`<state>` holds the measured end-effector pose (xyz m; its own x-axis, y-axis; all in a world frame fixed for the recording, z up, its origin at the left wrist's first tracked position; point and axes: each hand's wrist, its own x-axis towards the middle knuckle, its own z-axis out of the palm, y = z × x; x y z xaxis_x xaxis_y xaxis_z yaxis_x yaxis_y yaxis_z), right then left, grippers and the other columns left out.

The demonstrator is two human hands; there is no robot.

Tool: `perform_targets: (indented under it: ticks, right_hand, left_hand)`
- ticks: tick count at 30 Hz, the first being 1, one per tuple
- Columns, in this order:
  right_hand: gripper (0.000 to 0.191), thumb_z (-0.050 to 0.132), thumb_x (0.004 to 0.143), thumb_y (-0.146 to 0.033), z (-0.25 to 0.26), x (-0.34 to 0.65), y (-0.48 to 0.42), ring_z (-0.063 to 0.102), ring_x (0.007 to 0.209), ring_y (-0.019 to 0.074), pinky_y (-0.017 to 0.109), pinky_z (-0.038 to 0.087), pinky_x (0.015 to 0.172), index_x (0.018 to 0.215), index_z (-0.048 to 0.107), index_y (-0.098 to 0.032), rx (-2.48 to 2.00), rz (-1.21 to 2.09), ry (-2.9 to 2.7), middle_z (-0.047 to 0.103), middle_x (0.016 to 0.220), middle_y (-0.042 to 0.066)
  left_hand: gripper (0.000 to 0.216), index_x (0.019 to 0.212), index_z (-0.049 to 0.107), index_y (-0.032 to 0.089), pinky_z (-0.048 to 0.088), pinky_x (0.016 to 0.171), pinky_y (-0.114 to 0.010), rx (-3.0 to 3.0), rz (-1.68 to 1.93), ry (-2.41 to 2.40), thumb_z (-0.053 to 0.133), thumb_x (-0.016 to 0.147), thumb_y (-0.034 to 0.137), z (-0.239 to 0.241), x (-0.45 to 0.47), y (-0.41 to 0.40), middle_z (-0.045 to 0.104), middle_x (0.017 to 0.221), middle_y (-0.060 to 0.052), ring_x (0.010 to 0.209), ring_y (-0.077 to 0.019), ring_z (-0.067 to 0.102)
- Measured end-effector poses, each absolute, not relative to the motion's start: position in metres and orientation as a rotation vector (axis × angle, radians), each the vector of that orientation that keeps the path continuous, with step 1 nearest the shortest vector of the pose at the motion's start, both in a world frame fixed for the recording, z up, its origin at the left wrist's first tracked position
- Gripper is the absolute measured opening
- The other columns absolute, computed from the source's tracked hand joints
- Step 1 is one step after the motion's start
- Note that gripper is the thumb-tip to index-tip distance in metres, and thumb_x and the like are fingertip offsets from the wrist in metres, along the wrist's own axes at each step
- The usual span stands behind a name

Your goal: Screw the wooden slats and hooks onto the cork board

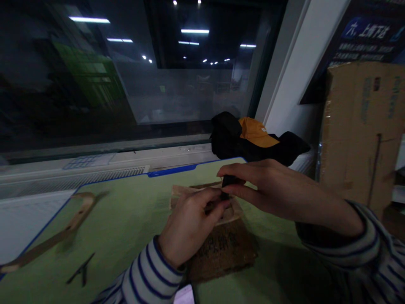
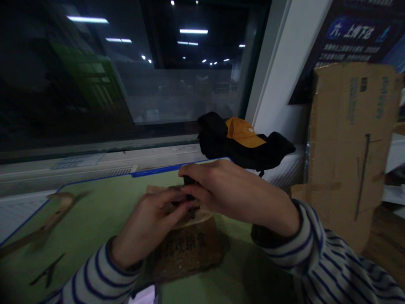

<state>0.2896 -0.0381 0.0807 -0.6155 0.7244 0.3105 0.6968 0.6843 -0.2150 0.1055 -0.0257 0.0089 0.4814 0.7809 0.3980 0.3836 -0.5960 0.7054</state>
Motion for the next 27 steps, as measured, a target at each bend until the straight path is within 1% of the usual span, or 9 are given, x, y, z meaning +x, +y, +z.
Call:
perform_targets:
  ticks: [9, 14, 21, 27]
  right_hand:
    - [0.022, 0.048, 0.093, -0.027, 0.0807, 0.2912, -0.0394, 0.063, 0.076, 0.0101, 0.021, 0.041, 0.065, 0.114, 0.053, -0.021, -1.135, 0.095, -2.534, 0.067, 0.092, -0.002]
    - [0.022, 0.049, 0.093, -0.027, 0.0793, 0.2919, -0.0380, 0.063, 0.076, 0.0101, 0.021, 0.040, 0.064, 0.114, 0.052, -0.021, -1.118, 0.065, -2.523, 0.066, 0.088, -0.002]
    - [0.020, 0.048, 0.093, -0.028, 0.0781, 0.2891, -0.0371, 0.062, 0.072, 0.0105, 0.022, 0.040, 0.061, 0.111, 0.052, -0.022, -1.134, 0.054, -2.532, 0.066, 0.086, -0.002]
    - [0.020, 0.047, 0.093, -0.031, 0.0788, 0.2893, -0.0372, 0.063, 0.073, 0.0115, 0.022, 0.040, 0.061, 0.111, 0.051, -0.023, -1.163, 0.072, -2.539, 0.066, 0.085, -0.002]
  left_hand:
    - [0.010, 0.091, 0.067, 0.023, 0.049, 0.070, -0.025, 2.186, 0.970, 0.968, 0.060, 0.086, 0.020, 0.0071, 0.1059, -0.0256, 0.073, 0.087, 0.003, 0.078, -0.0144, 0.067]
    - [0.011, 0.094, 0.067, 0.022, 0.049, 0.073, -0.025, 2.187, 0.970, 0.954, 0.060, 0.085, 0.020, 0.0085, 0.1062, -0.0256, 0.073, 0.090, 0.002, 0.081, -0.0147, 0.068]
    - [0.014, 0.096, 0.068, 0.023, 0.049, 0.071, -0.026, 2.212, 0.940, 0.960, 0.058, 0.086, 0.020, 0.0095, 0.1046, -0.0246, 0.073, 0.092, 0.001, 0.081, -0.0157, 0.068]
    - [0.015, 0.096, 0.067, 0.023, 0.050, 0.073, -0.025, 2.206, 0.942, 0.956, 0.058, 0.086, 0.019, 0.0085, 0.1045, -0.0245, 0.073, 0.092, 0.003, 0.082, -0.0146, 0.068]
